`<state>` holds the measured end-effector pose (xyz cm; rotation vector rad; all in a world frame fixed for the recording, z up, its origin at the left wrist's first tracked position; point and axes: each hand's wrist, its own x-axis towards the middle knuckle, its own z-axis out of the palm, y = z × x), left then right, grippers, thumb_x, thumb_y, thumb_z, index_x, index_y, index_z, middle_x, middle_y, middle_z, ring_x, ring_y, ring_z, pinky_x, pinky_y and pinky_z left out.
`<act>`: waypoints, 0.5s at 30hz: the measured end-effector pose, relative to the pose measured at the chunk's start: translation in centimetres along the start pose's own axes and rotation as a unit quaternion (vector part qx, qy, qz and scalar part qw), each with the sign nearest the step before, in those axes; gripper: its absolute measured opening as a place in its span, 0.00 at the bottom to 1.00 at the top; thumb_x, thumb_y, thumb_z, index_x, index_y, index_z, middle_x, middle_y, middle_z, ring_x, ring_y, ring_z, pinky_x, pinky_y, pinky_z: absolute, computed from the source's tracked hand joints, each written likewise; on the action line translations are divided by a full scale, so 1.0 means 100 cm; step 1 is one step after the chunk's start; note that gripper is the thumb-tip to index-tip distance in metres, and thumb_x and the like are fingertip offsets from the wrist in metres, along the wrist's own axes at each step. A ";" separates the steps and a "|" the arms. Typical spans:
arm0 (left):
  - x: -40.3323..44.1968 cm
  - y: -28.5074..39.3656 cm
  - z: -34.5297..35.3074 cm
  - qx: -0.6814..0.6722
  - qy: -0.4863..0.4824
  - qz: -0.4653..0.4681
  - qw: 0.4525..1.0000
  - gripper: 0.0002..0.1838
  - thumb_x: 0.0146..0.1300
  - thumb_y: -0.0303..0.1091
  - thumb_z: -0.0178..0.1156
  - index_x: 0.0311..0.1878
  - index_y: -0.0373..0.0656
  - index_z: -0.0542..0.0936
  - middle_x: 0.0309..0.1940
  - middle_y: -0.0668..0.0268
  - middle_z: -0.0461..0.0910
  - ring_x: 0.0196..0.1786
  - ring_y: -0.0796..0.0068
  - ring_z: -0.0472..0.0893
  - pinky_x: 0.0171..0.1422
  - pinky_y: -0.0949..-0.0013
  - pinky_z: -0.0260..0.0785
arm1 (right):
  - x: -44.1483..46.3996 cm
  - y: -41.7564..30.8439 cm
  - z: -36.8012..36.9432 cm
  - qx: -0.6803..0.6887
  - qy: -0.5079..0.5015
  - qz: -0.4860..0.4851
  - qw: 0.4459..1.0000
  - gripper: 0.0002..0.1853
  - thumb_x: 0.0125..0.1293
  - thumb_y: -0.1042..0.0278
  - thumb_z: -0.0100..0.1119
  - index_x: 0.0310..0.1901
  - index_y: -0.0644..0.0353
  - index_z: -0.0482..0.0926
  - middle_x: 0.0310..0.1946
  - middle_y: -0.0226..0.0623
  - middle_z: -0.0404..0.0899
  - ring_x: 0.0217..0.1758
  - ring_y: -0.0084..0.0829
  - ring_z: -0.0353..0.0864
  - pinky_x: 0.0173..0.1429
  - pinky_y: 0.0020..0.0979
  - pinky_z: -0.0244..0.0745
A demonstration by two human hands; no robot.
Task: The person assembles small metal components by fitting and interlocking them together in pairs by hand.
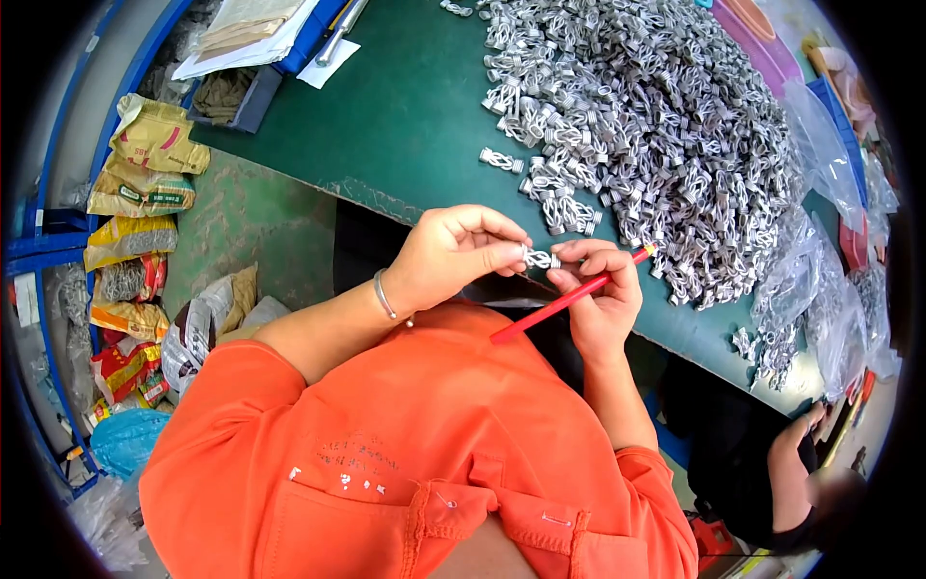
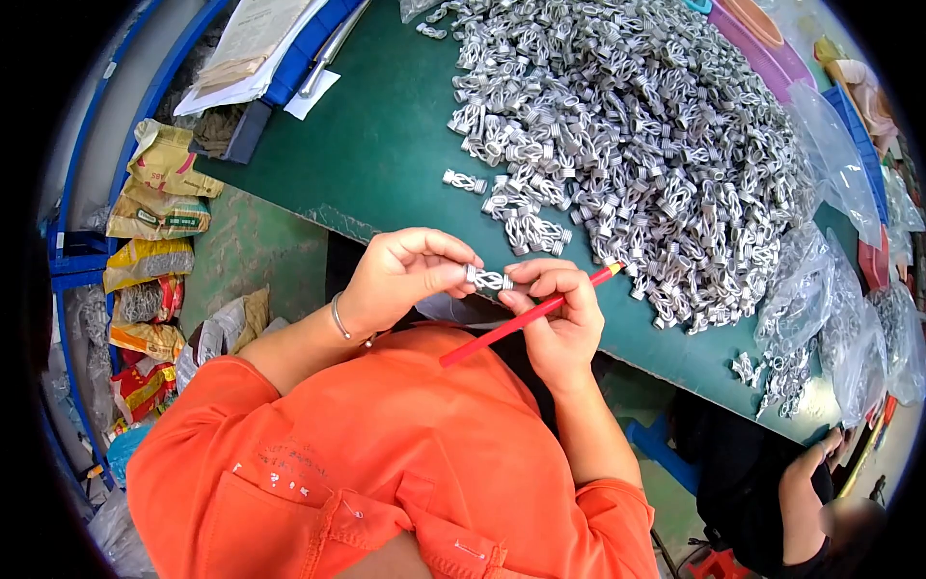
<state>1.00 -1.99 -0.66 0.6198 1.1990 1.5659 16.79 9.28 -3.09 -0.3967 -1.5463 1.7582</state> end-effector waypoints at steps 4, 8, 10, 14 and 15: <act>-0.007 0.004 -0.011 0.210 -0.071 0.109 0.969 0.05 0.55 0.18 0.63 0.36 0.35 0.80 0.39 0.60 0.80 0.41 0.76 0.81 0.45 0.74 0.77 | 0.003 -0.004 -0.009 -0.025 -0.087 -0.035 0.995 0.16 0.50 0.91 0.63 0.31 0.62 0.67 0.33 0.42 0.78 0.39 0.32 0.80 0.45 0.32 0.78; -0.013 0.005 -0.015 0.319 -0.104 0.083 0.938 0.04 0.54 0.20 0.62 0.34 0.35 0.81 0.39 0.60 0.81 0.41 0.72 0.82 0.44 0.72 0.78 | 0.007 0.002 -0.016 -0.193 -0.022 -0.029 0.981 0.15 0.50 0.87 0.66 0.29 0.63 0.68 0.30 0.42 0.79 0.34 0.31 0.80 0.41 0.31 0.77; -0.014 0.002 -0.016 0.348 -0.111 0.074 0.928 0.04 0.55 0.20 0.61 0.35 0.35 0.81 0.39 0.60 0.81 0.41 0.71 0.82 0.43 0.72 0.78 | 0.016 0.005 -0.010 -0.250 0.006 -0.054 0.967 0.15 0.47 0.84 0.69 0.28 0.63 0.69 0.28 0.40 0.79 0.32 0.33 0.79 0.38 0.31 0.75; -0.012 -0.002 -0.014 0.386 -0.105 0.066 0.914 0.04 0.56 0.21 0.59 0.36 0.36 0.81 0.38 0.60 0.81 0.40 0.69 0.82 0.43 0.71 0.78 | 0.028 0.005 0.000 -0.502 -0.008 -0.185 0.845 0.19 0.39 0.76 0.74 0.30 0.60 0.71 0.27 0.37 0.76 0.31 0.41 0.75 0.34 0.37 0.69; -0.012 -0.002 -0.014 0.386 -0.105 0.067 0.914 0.04 0.56 0.21 0.59 0.36 0.36 0.81 0.38 0.60 0.81 0.40 0.69 0.82 0.43 0.71 0.78 | 0.028 0.006 0.003 -0.514 -0.005 -0.189 0.837 0.18 0.40 0.76 0.73 0.30 0.60 0.71 0.28 0.37 0.76 0.32 0.41 0.75 0.35 0.38 0.68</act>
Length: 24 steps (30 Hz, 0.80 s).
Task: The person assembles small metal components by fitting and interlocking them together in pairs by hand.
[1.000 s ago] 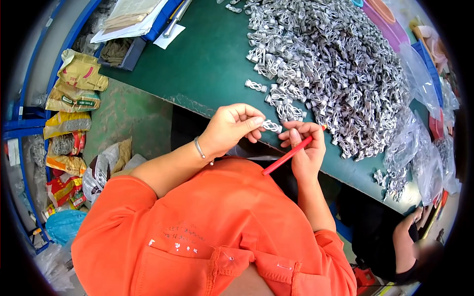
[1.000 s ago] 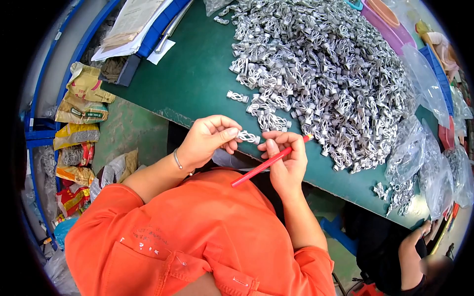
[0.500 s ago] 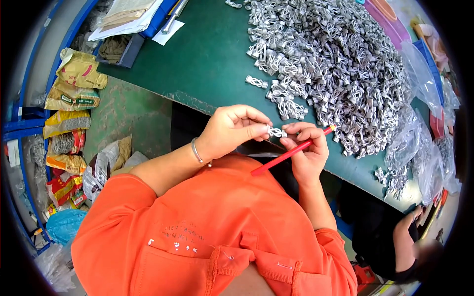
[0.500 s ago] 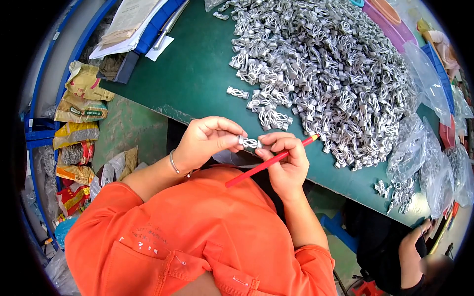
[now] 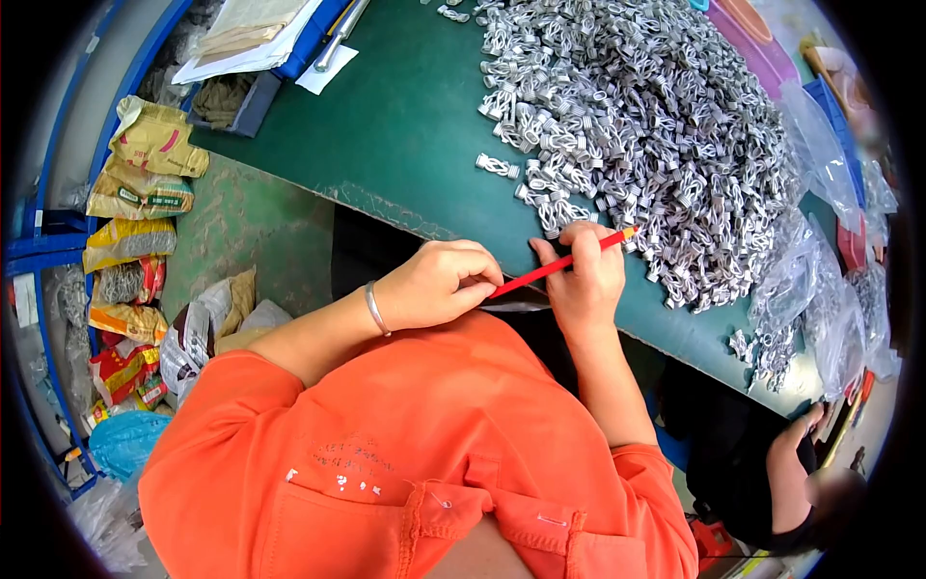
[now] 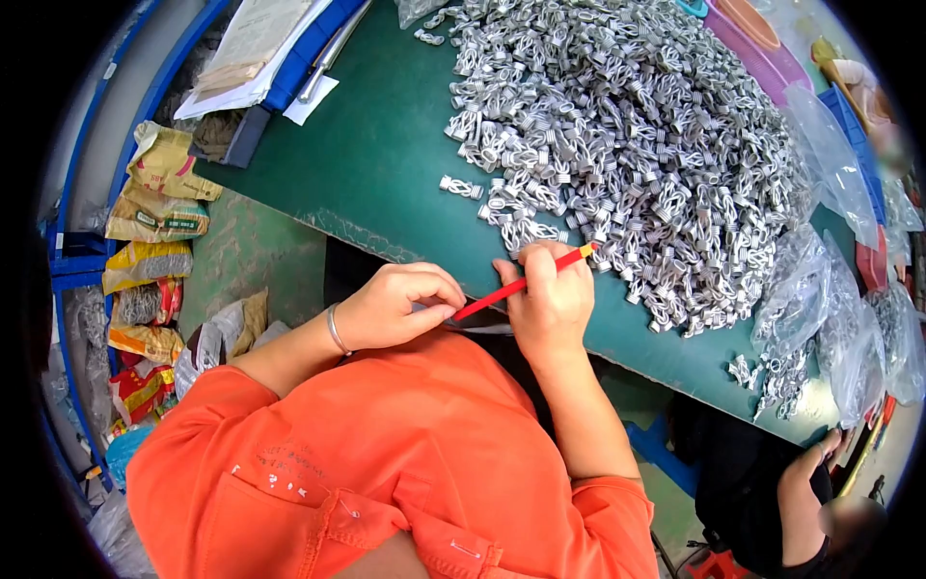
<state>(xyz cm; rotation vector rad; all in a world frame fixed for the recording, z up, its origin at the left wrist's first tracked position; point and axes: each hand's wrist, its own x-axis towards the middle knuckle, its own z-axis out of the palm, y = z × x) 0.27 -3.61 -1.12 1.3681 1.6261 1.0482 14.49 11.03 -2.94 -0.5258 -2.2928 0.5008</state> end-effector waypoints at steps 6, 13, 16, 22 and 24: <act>0.005 0.003 -0.002 0.007 0.012 -0.027 1.000 0.04 0.57 0.20 0.58 0.36 0.34 0.80 0.35 0.59 0.80 0.36 0.71 0.83 0.41 0.73 0.78 | 0.002 0.003 0.008 -0.004 0.036 -0.027 0.999 0.14 0.42 0.80 0.68 0.28 0.59 0.72 0.29 0.36 0.77 0.33 0.41 0.75 0.36 0.37 0.67; 0.014 -0.007 0.003 -0.127 0.070 -0.047 0.988 0.09 0.61 0.18 0.55 0.45 0.30 0.76 0.38 0.61 0.78 0.38 0.76 0.83 0.43 0.75 0.77 | -0.004 0.008 0.004 0.026 0.024 -0.004 0.999 0.15 0.41 0.82 0.66 0.29 0.58 0.69 0.29 0.35 0.78 0.31 0.41 0.76 0.35 0.38 0.69; 0.020 -0.005 0.007 -0.171 0.098 -0.072 0.978 0.18 0.61 0.19 0.57 0.55 0.30 0.71 0.43 0.59 0.77 0.42 0.75 0.82 0.48 0.74 0.76 | -0.009 0.004 0.000 0.111 0.010 0.027 0.993 0.16 0.44 0.84 0.66 0.29 0.58 0.67 0.29 0.37 0.78 0.31 0.39 0.78 0.34 0.34 0.73; 0.025 -0.008 0.011 -0.239 0.086 -0.100 0.962 0.16 0.60 0.22 0.62 0.51 0.30 0.74 0.39 0.61 0.79 0.40 0.78 0.81 0.45 0.75 0.76 | -0.013 -0.002 -0.008 0.242 0.029 0.032 0.969 0.18 0.46 0.87 0.68 0.28 0.60 0.66 0.30 0.40 0.78 0.31 0.30 0.79 0.35 0.25 0.75; 0.025 -0.001 0.007 -0.322 0.065 -0.141 0.934 0.12 0.60 0.22 0.61 0.47 0.30 0.76 0.35 0.63 0.79 0.36 0.79 0.80 0.40 0.77 0.76 | -0.015 -0.003 -0.009 0.274 0.022 0.041 0.961 0.18 0.47 0.87 0.67 0.29 0.60 0.66 0.33 0.42 0.78 0.31 0.29 0.79 0.36 0.25 0.75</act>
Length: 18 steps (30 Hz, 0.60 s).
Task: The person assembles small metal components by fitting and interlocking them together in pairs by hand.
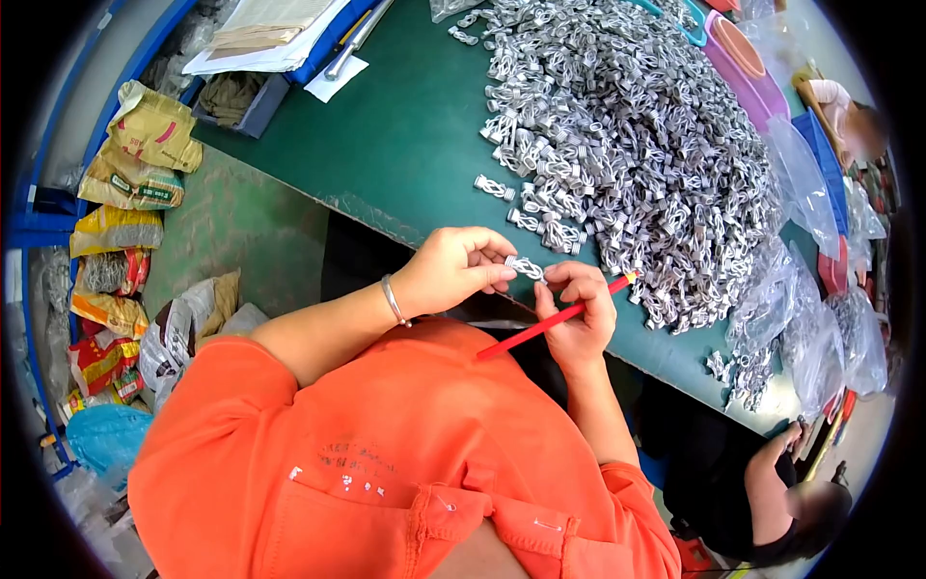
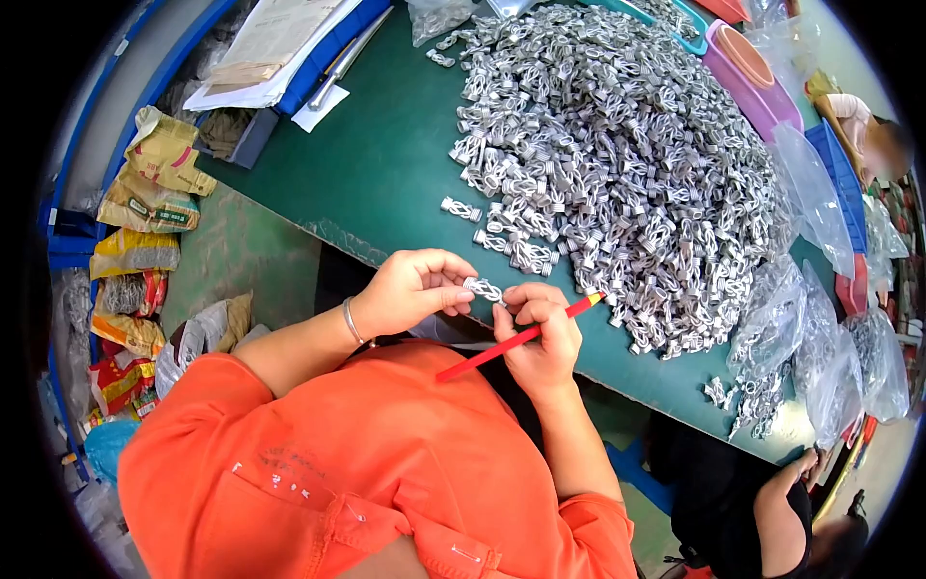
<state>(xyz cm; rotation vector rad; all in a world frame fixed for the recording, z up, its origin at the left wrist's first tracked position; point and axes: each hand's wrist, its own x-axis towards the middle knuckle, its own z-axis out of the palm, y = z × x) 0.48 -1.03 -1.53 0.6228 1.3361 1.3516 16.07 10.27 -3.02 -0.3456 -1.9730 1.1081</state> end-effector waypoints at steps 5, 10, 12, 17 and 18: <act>-0.004 -0.004 0.000 -0.028 -0.002 0.079 0.996 0.10 0.60 0.19 0.60 0.45 0.32 0.77 0.35 0.64 0.79 0.37 0.78 0.81 0.40 0.76 0.76 | -0.003 -0.008 -0.001 0.235 0.015 0.280 0.931 0.10 0.58 0.84 0.61 0.34 0.64 0.68 0.40 0.45 0.78 0.34 0.22 0.78 0.38 0.22 0.77; -0.007 0.007 0.001 0.200 0.013 0.284 0.938 0.07 0.53 0.16 0.63 0.36 0.35 0.80 0.35 0.62 0.79 0.36 0.76 0.80 0.40 0.76 0.76 | -0.005 -0.003 -0.002 0.236 -0.007 0.256 0.937 0.09 0.60 0.84 0.59 0.35 0.64 0.68 0.40 0.46 0.78 0.34 0.21 0.78 0.38 0.21 0.77; -0.008 0.009 0.000 0.239 -0.003 0.320 0.917 0.07 0.53 0.15 0.63 0.36 0.33 0.79 0.37 0.61 0.78 0.38 0.74 0.80 0.41 0.75 0.76 | -0.005 -0.004 -0.003 0.284 -0.001 0.272 0.919 0.11 0.58 0.86 0.60 0.34 0.63 0.67 0.41 0.46 0.78 0.34 0.20 0.77 0.38 0.21 0.77; -0.014 0.011 0.007 0.123 0.011 0.272 0.954 0.07 0.52 0.17 0.64 0.35 0.35 0.80 0.35 0.61 0.79 0.38 0.73 0.80 0.38 0.73 0.75 | -0.009 -0.002 -0.002 0.275 0.012 0.173 0.946 0.16 0.54 0.89 0.62 0.33 0.60 0.64 0.46 0.48 0.75 0.38 0.22 0.77 0.43 0.24 0.76; -0.015 0.011 0.007 0.120 0.013 0.270 0.955 0.07 0.51 0.17 0.65 0.35 0.35 0.80 0.35 0.61 0.79 0.38 0.72 0.80 0.38 0.73 0.74 | -0.007 -0.007 -0.002 0.284 0.018 0.181 0.941 0.17 0.53 0.89 0.62 0.33 0.60 0.65 0.45 0.48 0.76 0.38 0.23 0.77 0.43 0.24 0.76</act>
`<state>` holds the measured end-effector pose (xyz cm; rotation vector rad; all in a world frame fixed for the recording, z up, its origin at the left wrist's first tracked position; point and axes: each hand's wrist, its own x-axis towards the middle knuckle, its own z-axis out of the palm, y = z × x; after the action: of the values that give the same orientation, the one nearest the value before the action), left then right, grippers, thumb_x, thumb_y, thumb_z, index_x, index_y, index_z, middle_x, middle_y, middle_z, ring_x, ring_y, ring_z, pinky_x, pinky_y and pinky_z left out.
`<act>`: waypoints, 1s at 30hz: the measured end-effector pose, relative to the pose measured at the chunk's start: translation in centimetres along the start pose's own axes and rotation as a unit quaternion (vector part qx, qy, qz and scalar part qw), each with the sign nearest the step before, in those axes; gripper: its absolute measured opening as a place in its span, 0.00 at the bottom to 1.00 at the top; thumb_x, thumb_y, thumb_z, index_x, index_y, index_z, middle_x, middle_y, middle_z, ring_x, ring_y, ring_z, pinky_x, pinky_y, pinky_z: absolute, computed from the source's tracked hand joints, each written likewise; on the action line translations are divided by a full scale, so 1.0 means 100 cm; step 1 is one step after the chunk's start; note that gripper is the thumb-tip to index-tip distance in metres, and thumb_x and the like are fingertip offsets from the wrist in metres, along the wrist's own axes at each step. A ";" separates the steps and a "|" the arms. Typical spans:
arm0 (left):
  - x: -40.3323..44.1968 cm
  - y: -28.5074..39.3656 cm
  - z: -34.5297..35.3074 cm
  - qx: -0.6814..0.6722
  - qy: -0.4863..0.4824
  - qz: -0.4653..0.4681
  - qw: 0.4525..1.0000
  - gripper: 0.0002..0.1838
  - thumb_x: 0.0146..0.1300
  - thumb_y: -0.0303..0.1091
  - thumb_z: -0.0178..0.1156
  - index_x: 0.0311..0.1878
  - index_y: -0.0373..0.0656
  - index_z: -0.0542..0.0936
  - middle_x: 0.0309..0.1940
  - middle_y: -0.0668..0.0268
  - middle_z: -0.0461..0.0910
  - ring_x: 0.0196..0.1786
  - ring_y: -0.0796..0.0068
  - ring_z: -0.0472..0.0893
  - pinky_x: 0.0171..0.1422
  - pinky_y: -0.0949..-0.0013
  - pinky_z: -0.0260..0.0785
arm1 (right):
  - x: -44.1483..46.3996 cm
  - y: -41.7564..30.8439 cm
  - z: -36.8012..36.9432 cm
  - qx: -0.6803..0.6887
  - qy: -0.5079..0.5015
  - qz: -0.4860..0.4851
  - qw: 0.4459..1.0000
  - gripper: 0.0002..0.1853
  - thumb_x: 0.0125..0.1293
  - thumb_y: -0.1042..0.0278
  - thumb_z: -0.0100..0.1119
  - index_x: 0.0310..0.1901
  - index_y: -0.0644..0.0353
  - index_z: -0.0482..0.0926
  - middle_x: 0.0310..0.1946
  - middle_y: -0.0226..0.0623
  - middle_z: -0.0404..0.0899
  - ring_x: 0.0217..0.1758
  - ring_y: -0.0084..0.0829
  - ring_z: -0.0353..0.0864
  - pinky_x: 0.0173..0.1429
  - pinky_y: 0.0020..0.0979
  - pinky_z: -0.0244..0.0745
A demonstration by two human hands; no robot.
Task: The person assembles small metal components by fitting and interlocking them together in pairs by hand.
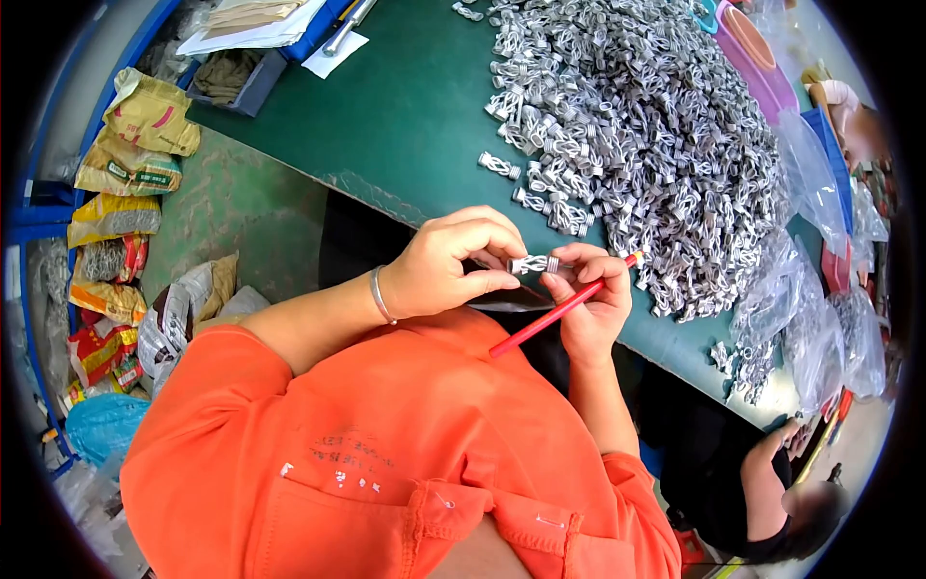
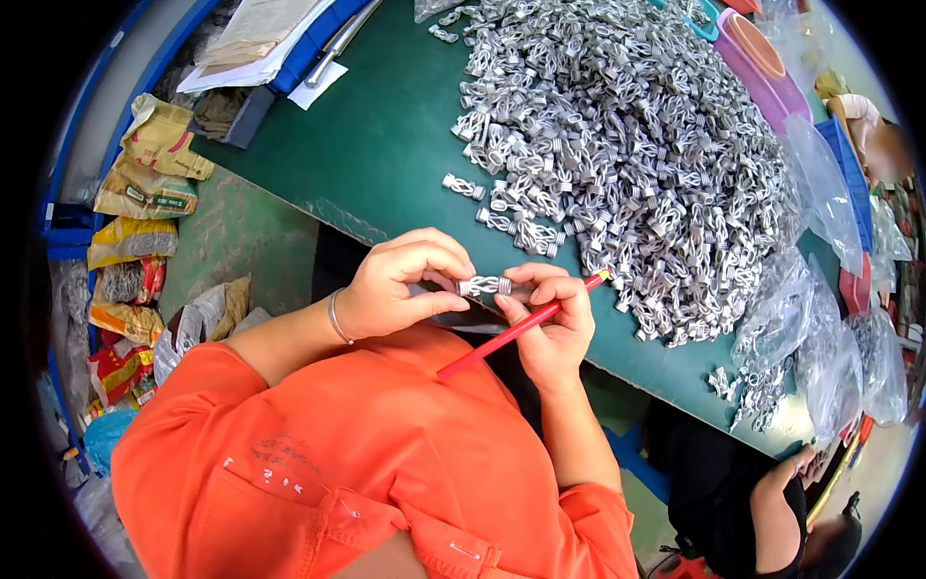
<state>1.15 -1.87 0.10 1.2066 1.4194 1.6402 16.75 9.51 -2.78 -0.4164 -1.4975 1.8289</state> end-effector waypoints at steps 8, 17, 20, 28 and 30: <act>-0.018 -0.007 -0.018 0.128 -0.092 0.016 0.987 0.04 0.51 0.20 0.66 0.31 0.37 0.81 0.36 0.61 0.79 0.35 0.71 0.80 0.39 0.72 0.73 | 0.004 0.001 -0.014 -0.170 0.026 -0.066 0.983 0.14 0.53 0.87 0.64 0.29 0.62 0.66 0.34 0.45 0.80 0.36 0.26 0.78 0.41 0.25 0.74; -0.015 -0.011 -0.014 0.176 -0.104 -0.083 0.975 0.06 0.54 0.19 0.63 0.37 0.34 0.80 0.37 0.60 0.79 0.34 0.75 0.82 0.38 0.76 0.77 | 0.034 0.011 -0.010 -0.527 0.006 -0.222 0.821 0.18 0.41 0.83 0.71 0.30 0.59 0.69 0.35 0.38 0.80 0.37 0.40 0.76 0.41 0.37 0.70; -0.013 -0.017 -0.013 0.108 -0.065 -0.111 0.986 0.05 0.57 0.19 0.60 0.38 0.32 0.79 0.35 0.61 0.78 0.32 0.77 0.82 0.37 0.77 0.76 | 0.030 0.016 -0.014 -0.480 0.030 -0.212 0.851 0.18 0.44 0.83 0.70 0.30 0.61 0.69 0.33 0.40 0.80 0.34 0.37 0.78 0.40 0.33 0.73; -0.001 -0.014 0.002 -0.152 0.018 -0.192 0.970 0.15 0.64 0.23 0.57 0.53 0.31 0.73 0.36 0.62 0.78 0.34 0.77 0.81 0.38 0.75 0.76 | 0.010 0.003 -0.004 -0.244 -0.023 -0.075 0.967 0.16 0.52 0.83 0.69 0.33 0.63 0.67 0.37 0.45 0.81 0.30 0.21 0.78 0.33 0.21 0.75; 0.002 -0.010 0.001 -0.153 0.012 -0.213 0.965 0.13 0.65 0.24 0.56 0.52 0.32 0.74 0.37 0.62 0.79 0.34 0.77 0.81 0.39 0.75 0.77 | 0.008 0.000 0.000 -0.211 -0.034 -0.071 0.974 0.16 0.52 0.83 0.68 0.33 0.63 0.66 0.37 0.46 0.81 0.30 0.21 0.79 0.33 0.21 0.75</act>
<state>1.05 -1.45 -0.83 0.6536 1.2726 1.4984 16.19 10.05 -2.62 -0.4376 -1.9187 1.4223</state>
